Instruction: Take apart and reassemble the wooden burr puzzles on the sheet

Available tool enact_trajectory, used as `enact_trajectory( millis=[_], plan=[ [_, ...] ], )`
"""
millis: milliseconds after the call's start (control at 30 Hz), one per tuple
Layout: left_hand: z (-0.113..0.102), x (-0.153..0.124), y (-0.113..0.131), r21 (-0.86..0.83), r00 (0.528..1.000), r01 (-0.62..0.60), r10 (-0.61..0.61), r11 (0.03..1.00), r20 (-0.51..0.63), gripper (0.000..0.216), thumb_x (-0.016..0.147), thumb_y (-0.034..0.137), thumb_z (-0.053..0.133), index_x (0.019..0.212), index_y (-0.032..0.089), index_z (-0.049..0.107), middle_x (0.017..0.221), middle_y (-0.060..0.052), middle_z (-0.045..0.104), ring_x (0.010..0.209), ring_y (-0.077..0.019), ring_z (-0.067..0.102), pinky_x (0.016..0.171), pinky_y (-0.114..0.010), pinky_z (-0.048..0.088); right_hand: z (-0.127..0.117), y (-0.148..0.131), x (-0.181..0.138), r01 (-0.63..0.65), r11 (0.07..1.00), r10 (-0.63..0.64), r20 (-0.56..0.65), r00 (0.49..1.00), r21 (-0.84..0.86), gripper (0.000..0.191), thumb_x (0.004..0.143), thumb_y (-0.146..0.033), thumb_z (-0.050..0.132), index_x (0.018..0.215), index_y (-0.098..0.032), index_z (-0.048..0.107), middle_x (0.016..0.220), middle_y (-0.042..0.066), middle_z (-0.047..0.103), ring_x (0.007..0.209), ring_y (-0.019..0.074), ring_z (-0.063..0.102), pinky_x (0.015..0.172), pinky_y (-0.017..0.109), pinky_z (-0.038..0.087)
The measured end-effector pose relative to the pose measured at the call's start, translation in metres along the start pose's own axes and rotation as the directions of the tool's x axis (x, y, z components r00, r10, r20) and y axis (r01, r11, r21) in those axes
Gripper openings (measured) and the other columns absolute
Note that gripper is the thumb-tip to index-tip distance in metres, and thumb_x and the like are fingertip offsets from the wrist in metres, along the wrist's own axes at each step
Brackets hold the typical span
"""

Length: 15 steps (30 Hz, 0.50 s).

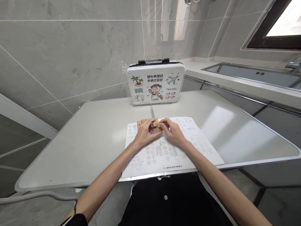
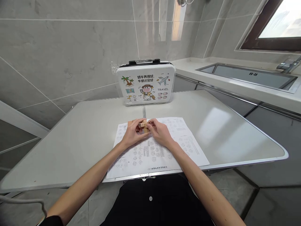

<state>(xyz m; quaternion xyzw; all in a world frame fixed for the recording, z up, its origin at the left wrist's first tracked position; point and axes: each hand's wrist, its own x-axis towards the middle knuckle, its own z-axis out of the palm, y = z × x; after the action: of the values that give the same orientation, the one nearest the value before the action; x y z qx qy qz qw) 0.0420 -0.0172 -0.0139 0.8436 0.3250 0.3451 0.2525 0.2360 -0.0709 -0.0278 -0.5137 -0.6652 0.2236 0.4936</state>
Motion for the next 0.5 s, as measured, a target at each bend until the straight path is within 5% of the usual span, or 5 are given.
enact_trajectory(
  millis=[167, 300, 500],
  plan=[
    [0.000, 0.001, 0.003, -0.173, 0.995, 0.102, -0.102, 0.980, 0.009, 0.070, 0.083, 0.048, 0.087, 0.143, 0.025, 0.060, 0.118, -0.009, 0.070, 0.101, -0.0246, 0.070, 0.081, -0.037, 0.063, -0.002, 0.003, 0.005, -0.101, 0.988, 0.102, -0.001, 0.995, 0.119, 0.040, 0.111, -0.055, 0.037, 0.123, -0.024, 0.061, 0.074, -0.002, 0.066, 0.071, 0.0203, 0.063, 0.072, 0.032, 0.048],
    [-0.003, 0.001, 0.008, -0.360, 0.983, 0.181, -0.163, 0.915, 0.081, 0.073, 0.082, 0.044, 0.088, 0.146, 0.025, 0.058, 0.126, -0.011, 0.070, 0.104, -0.0248, 0.074, 0.091, -0.040, 0.064, -0.003, 0.006, 0.009, -0.173, 0.963, 0.153, 0.107, 0.982, 0.205, 0.046, 0.104, -0.066, 0.049, 0.099, -0.024, 0.065, 0.075, -0.001, 0.065, 0.066, 0.0183, 0.057, 0.066, 0.031, 0.047],
    [-0.008, 0.001, 0.012, -0.461, 0.979, 0.162, -0.084, 0.872, 0.184, 0.071, 0.086, 0.035, 0.085, 0.150, 0.033, 0.054, 0.137, -0.009, 0.066, 0.118, -0.0247, 0.072, 0.108, -0.044, 0.058, -0.006, -0.002, 0.009, -0.305, 0.882, 0.232, 0.232, 0.945, 0.359, 0.059, 0.098, -0.077, 0.051, 0.074, -0.023, 0.055, 0.061, -0.004, 0.050, 0.054, 0.0143, 0.044, 0.054, 0.029, 0.039]
  ],
)
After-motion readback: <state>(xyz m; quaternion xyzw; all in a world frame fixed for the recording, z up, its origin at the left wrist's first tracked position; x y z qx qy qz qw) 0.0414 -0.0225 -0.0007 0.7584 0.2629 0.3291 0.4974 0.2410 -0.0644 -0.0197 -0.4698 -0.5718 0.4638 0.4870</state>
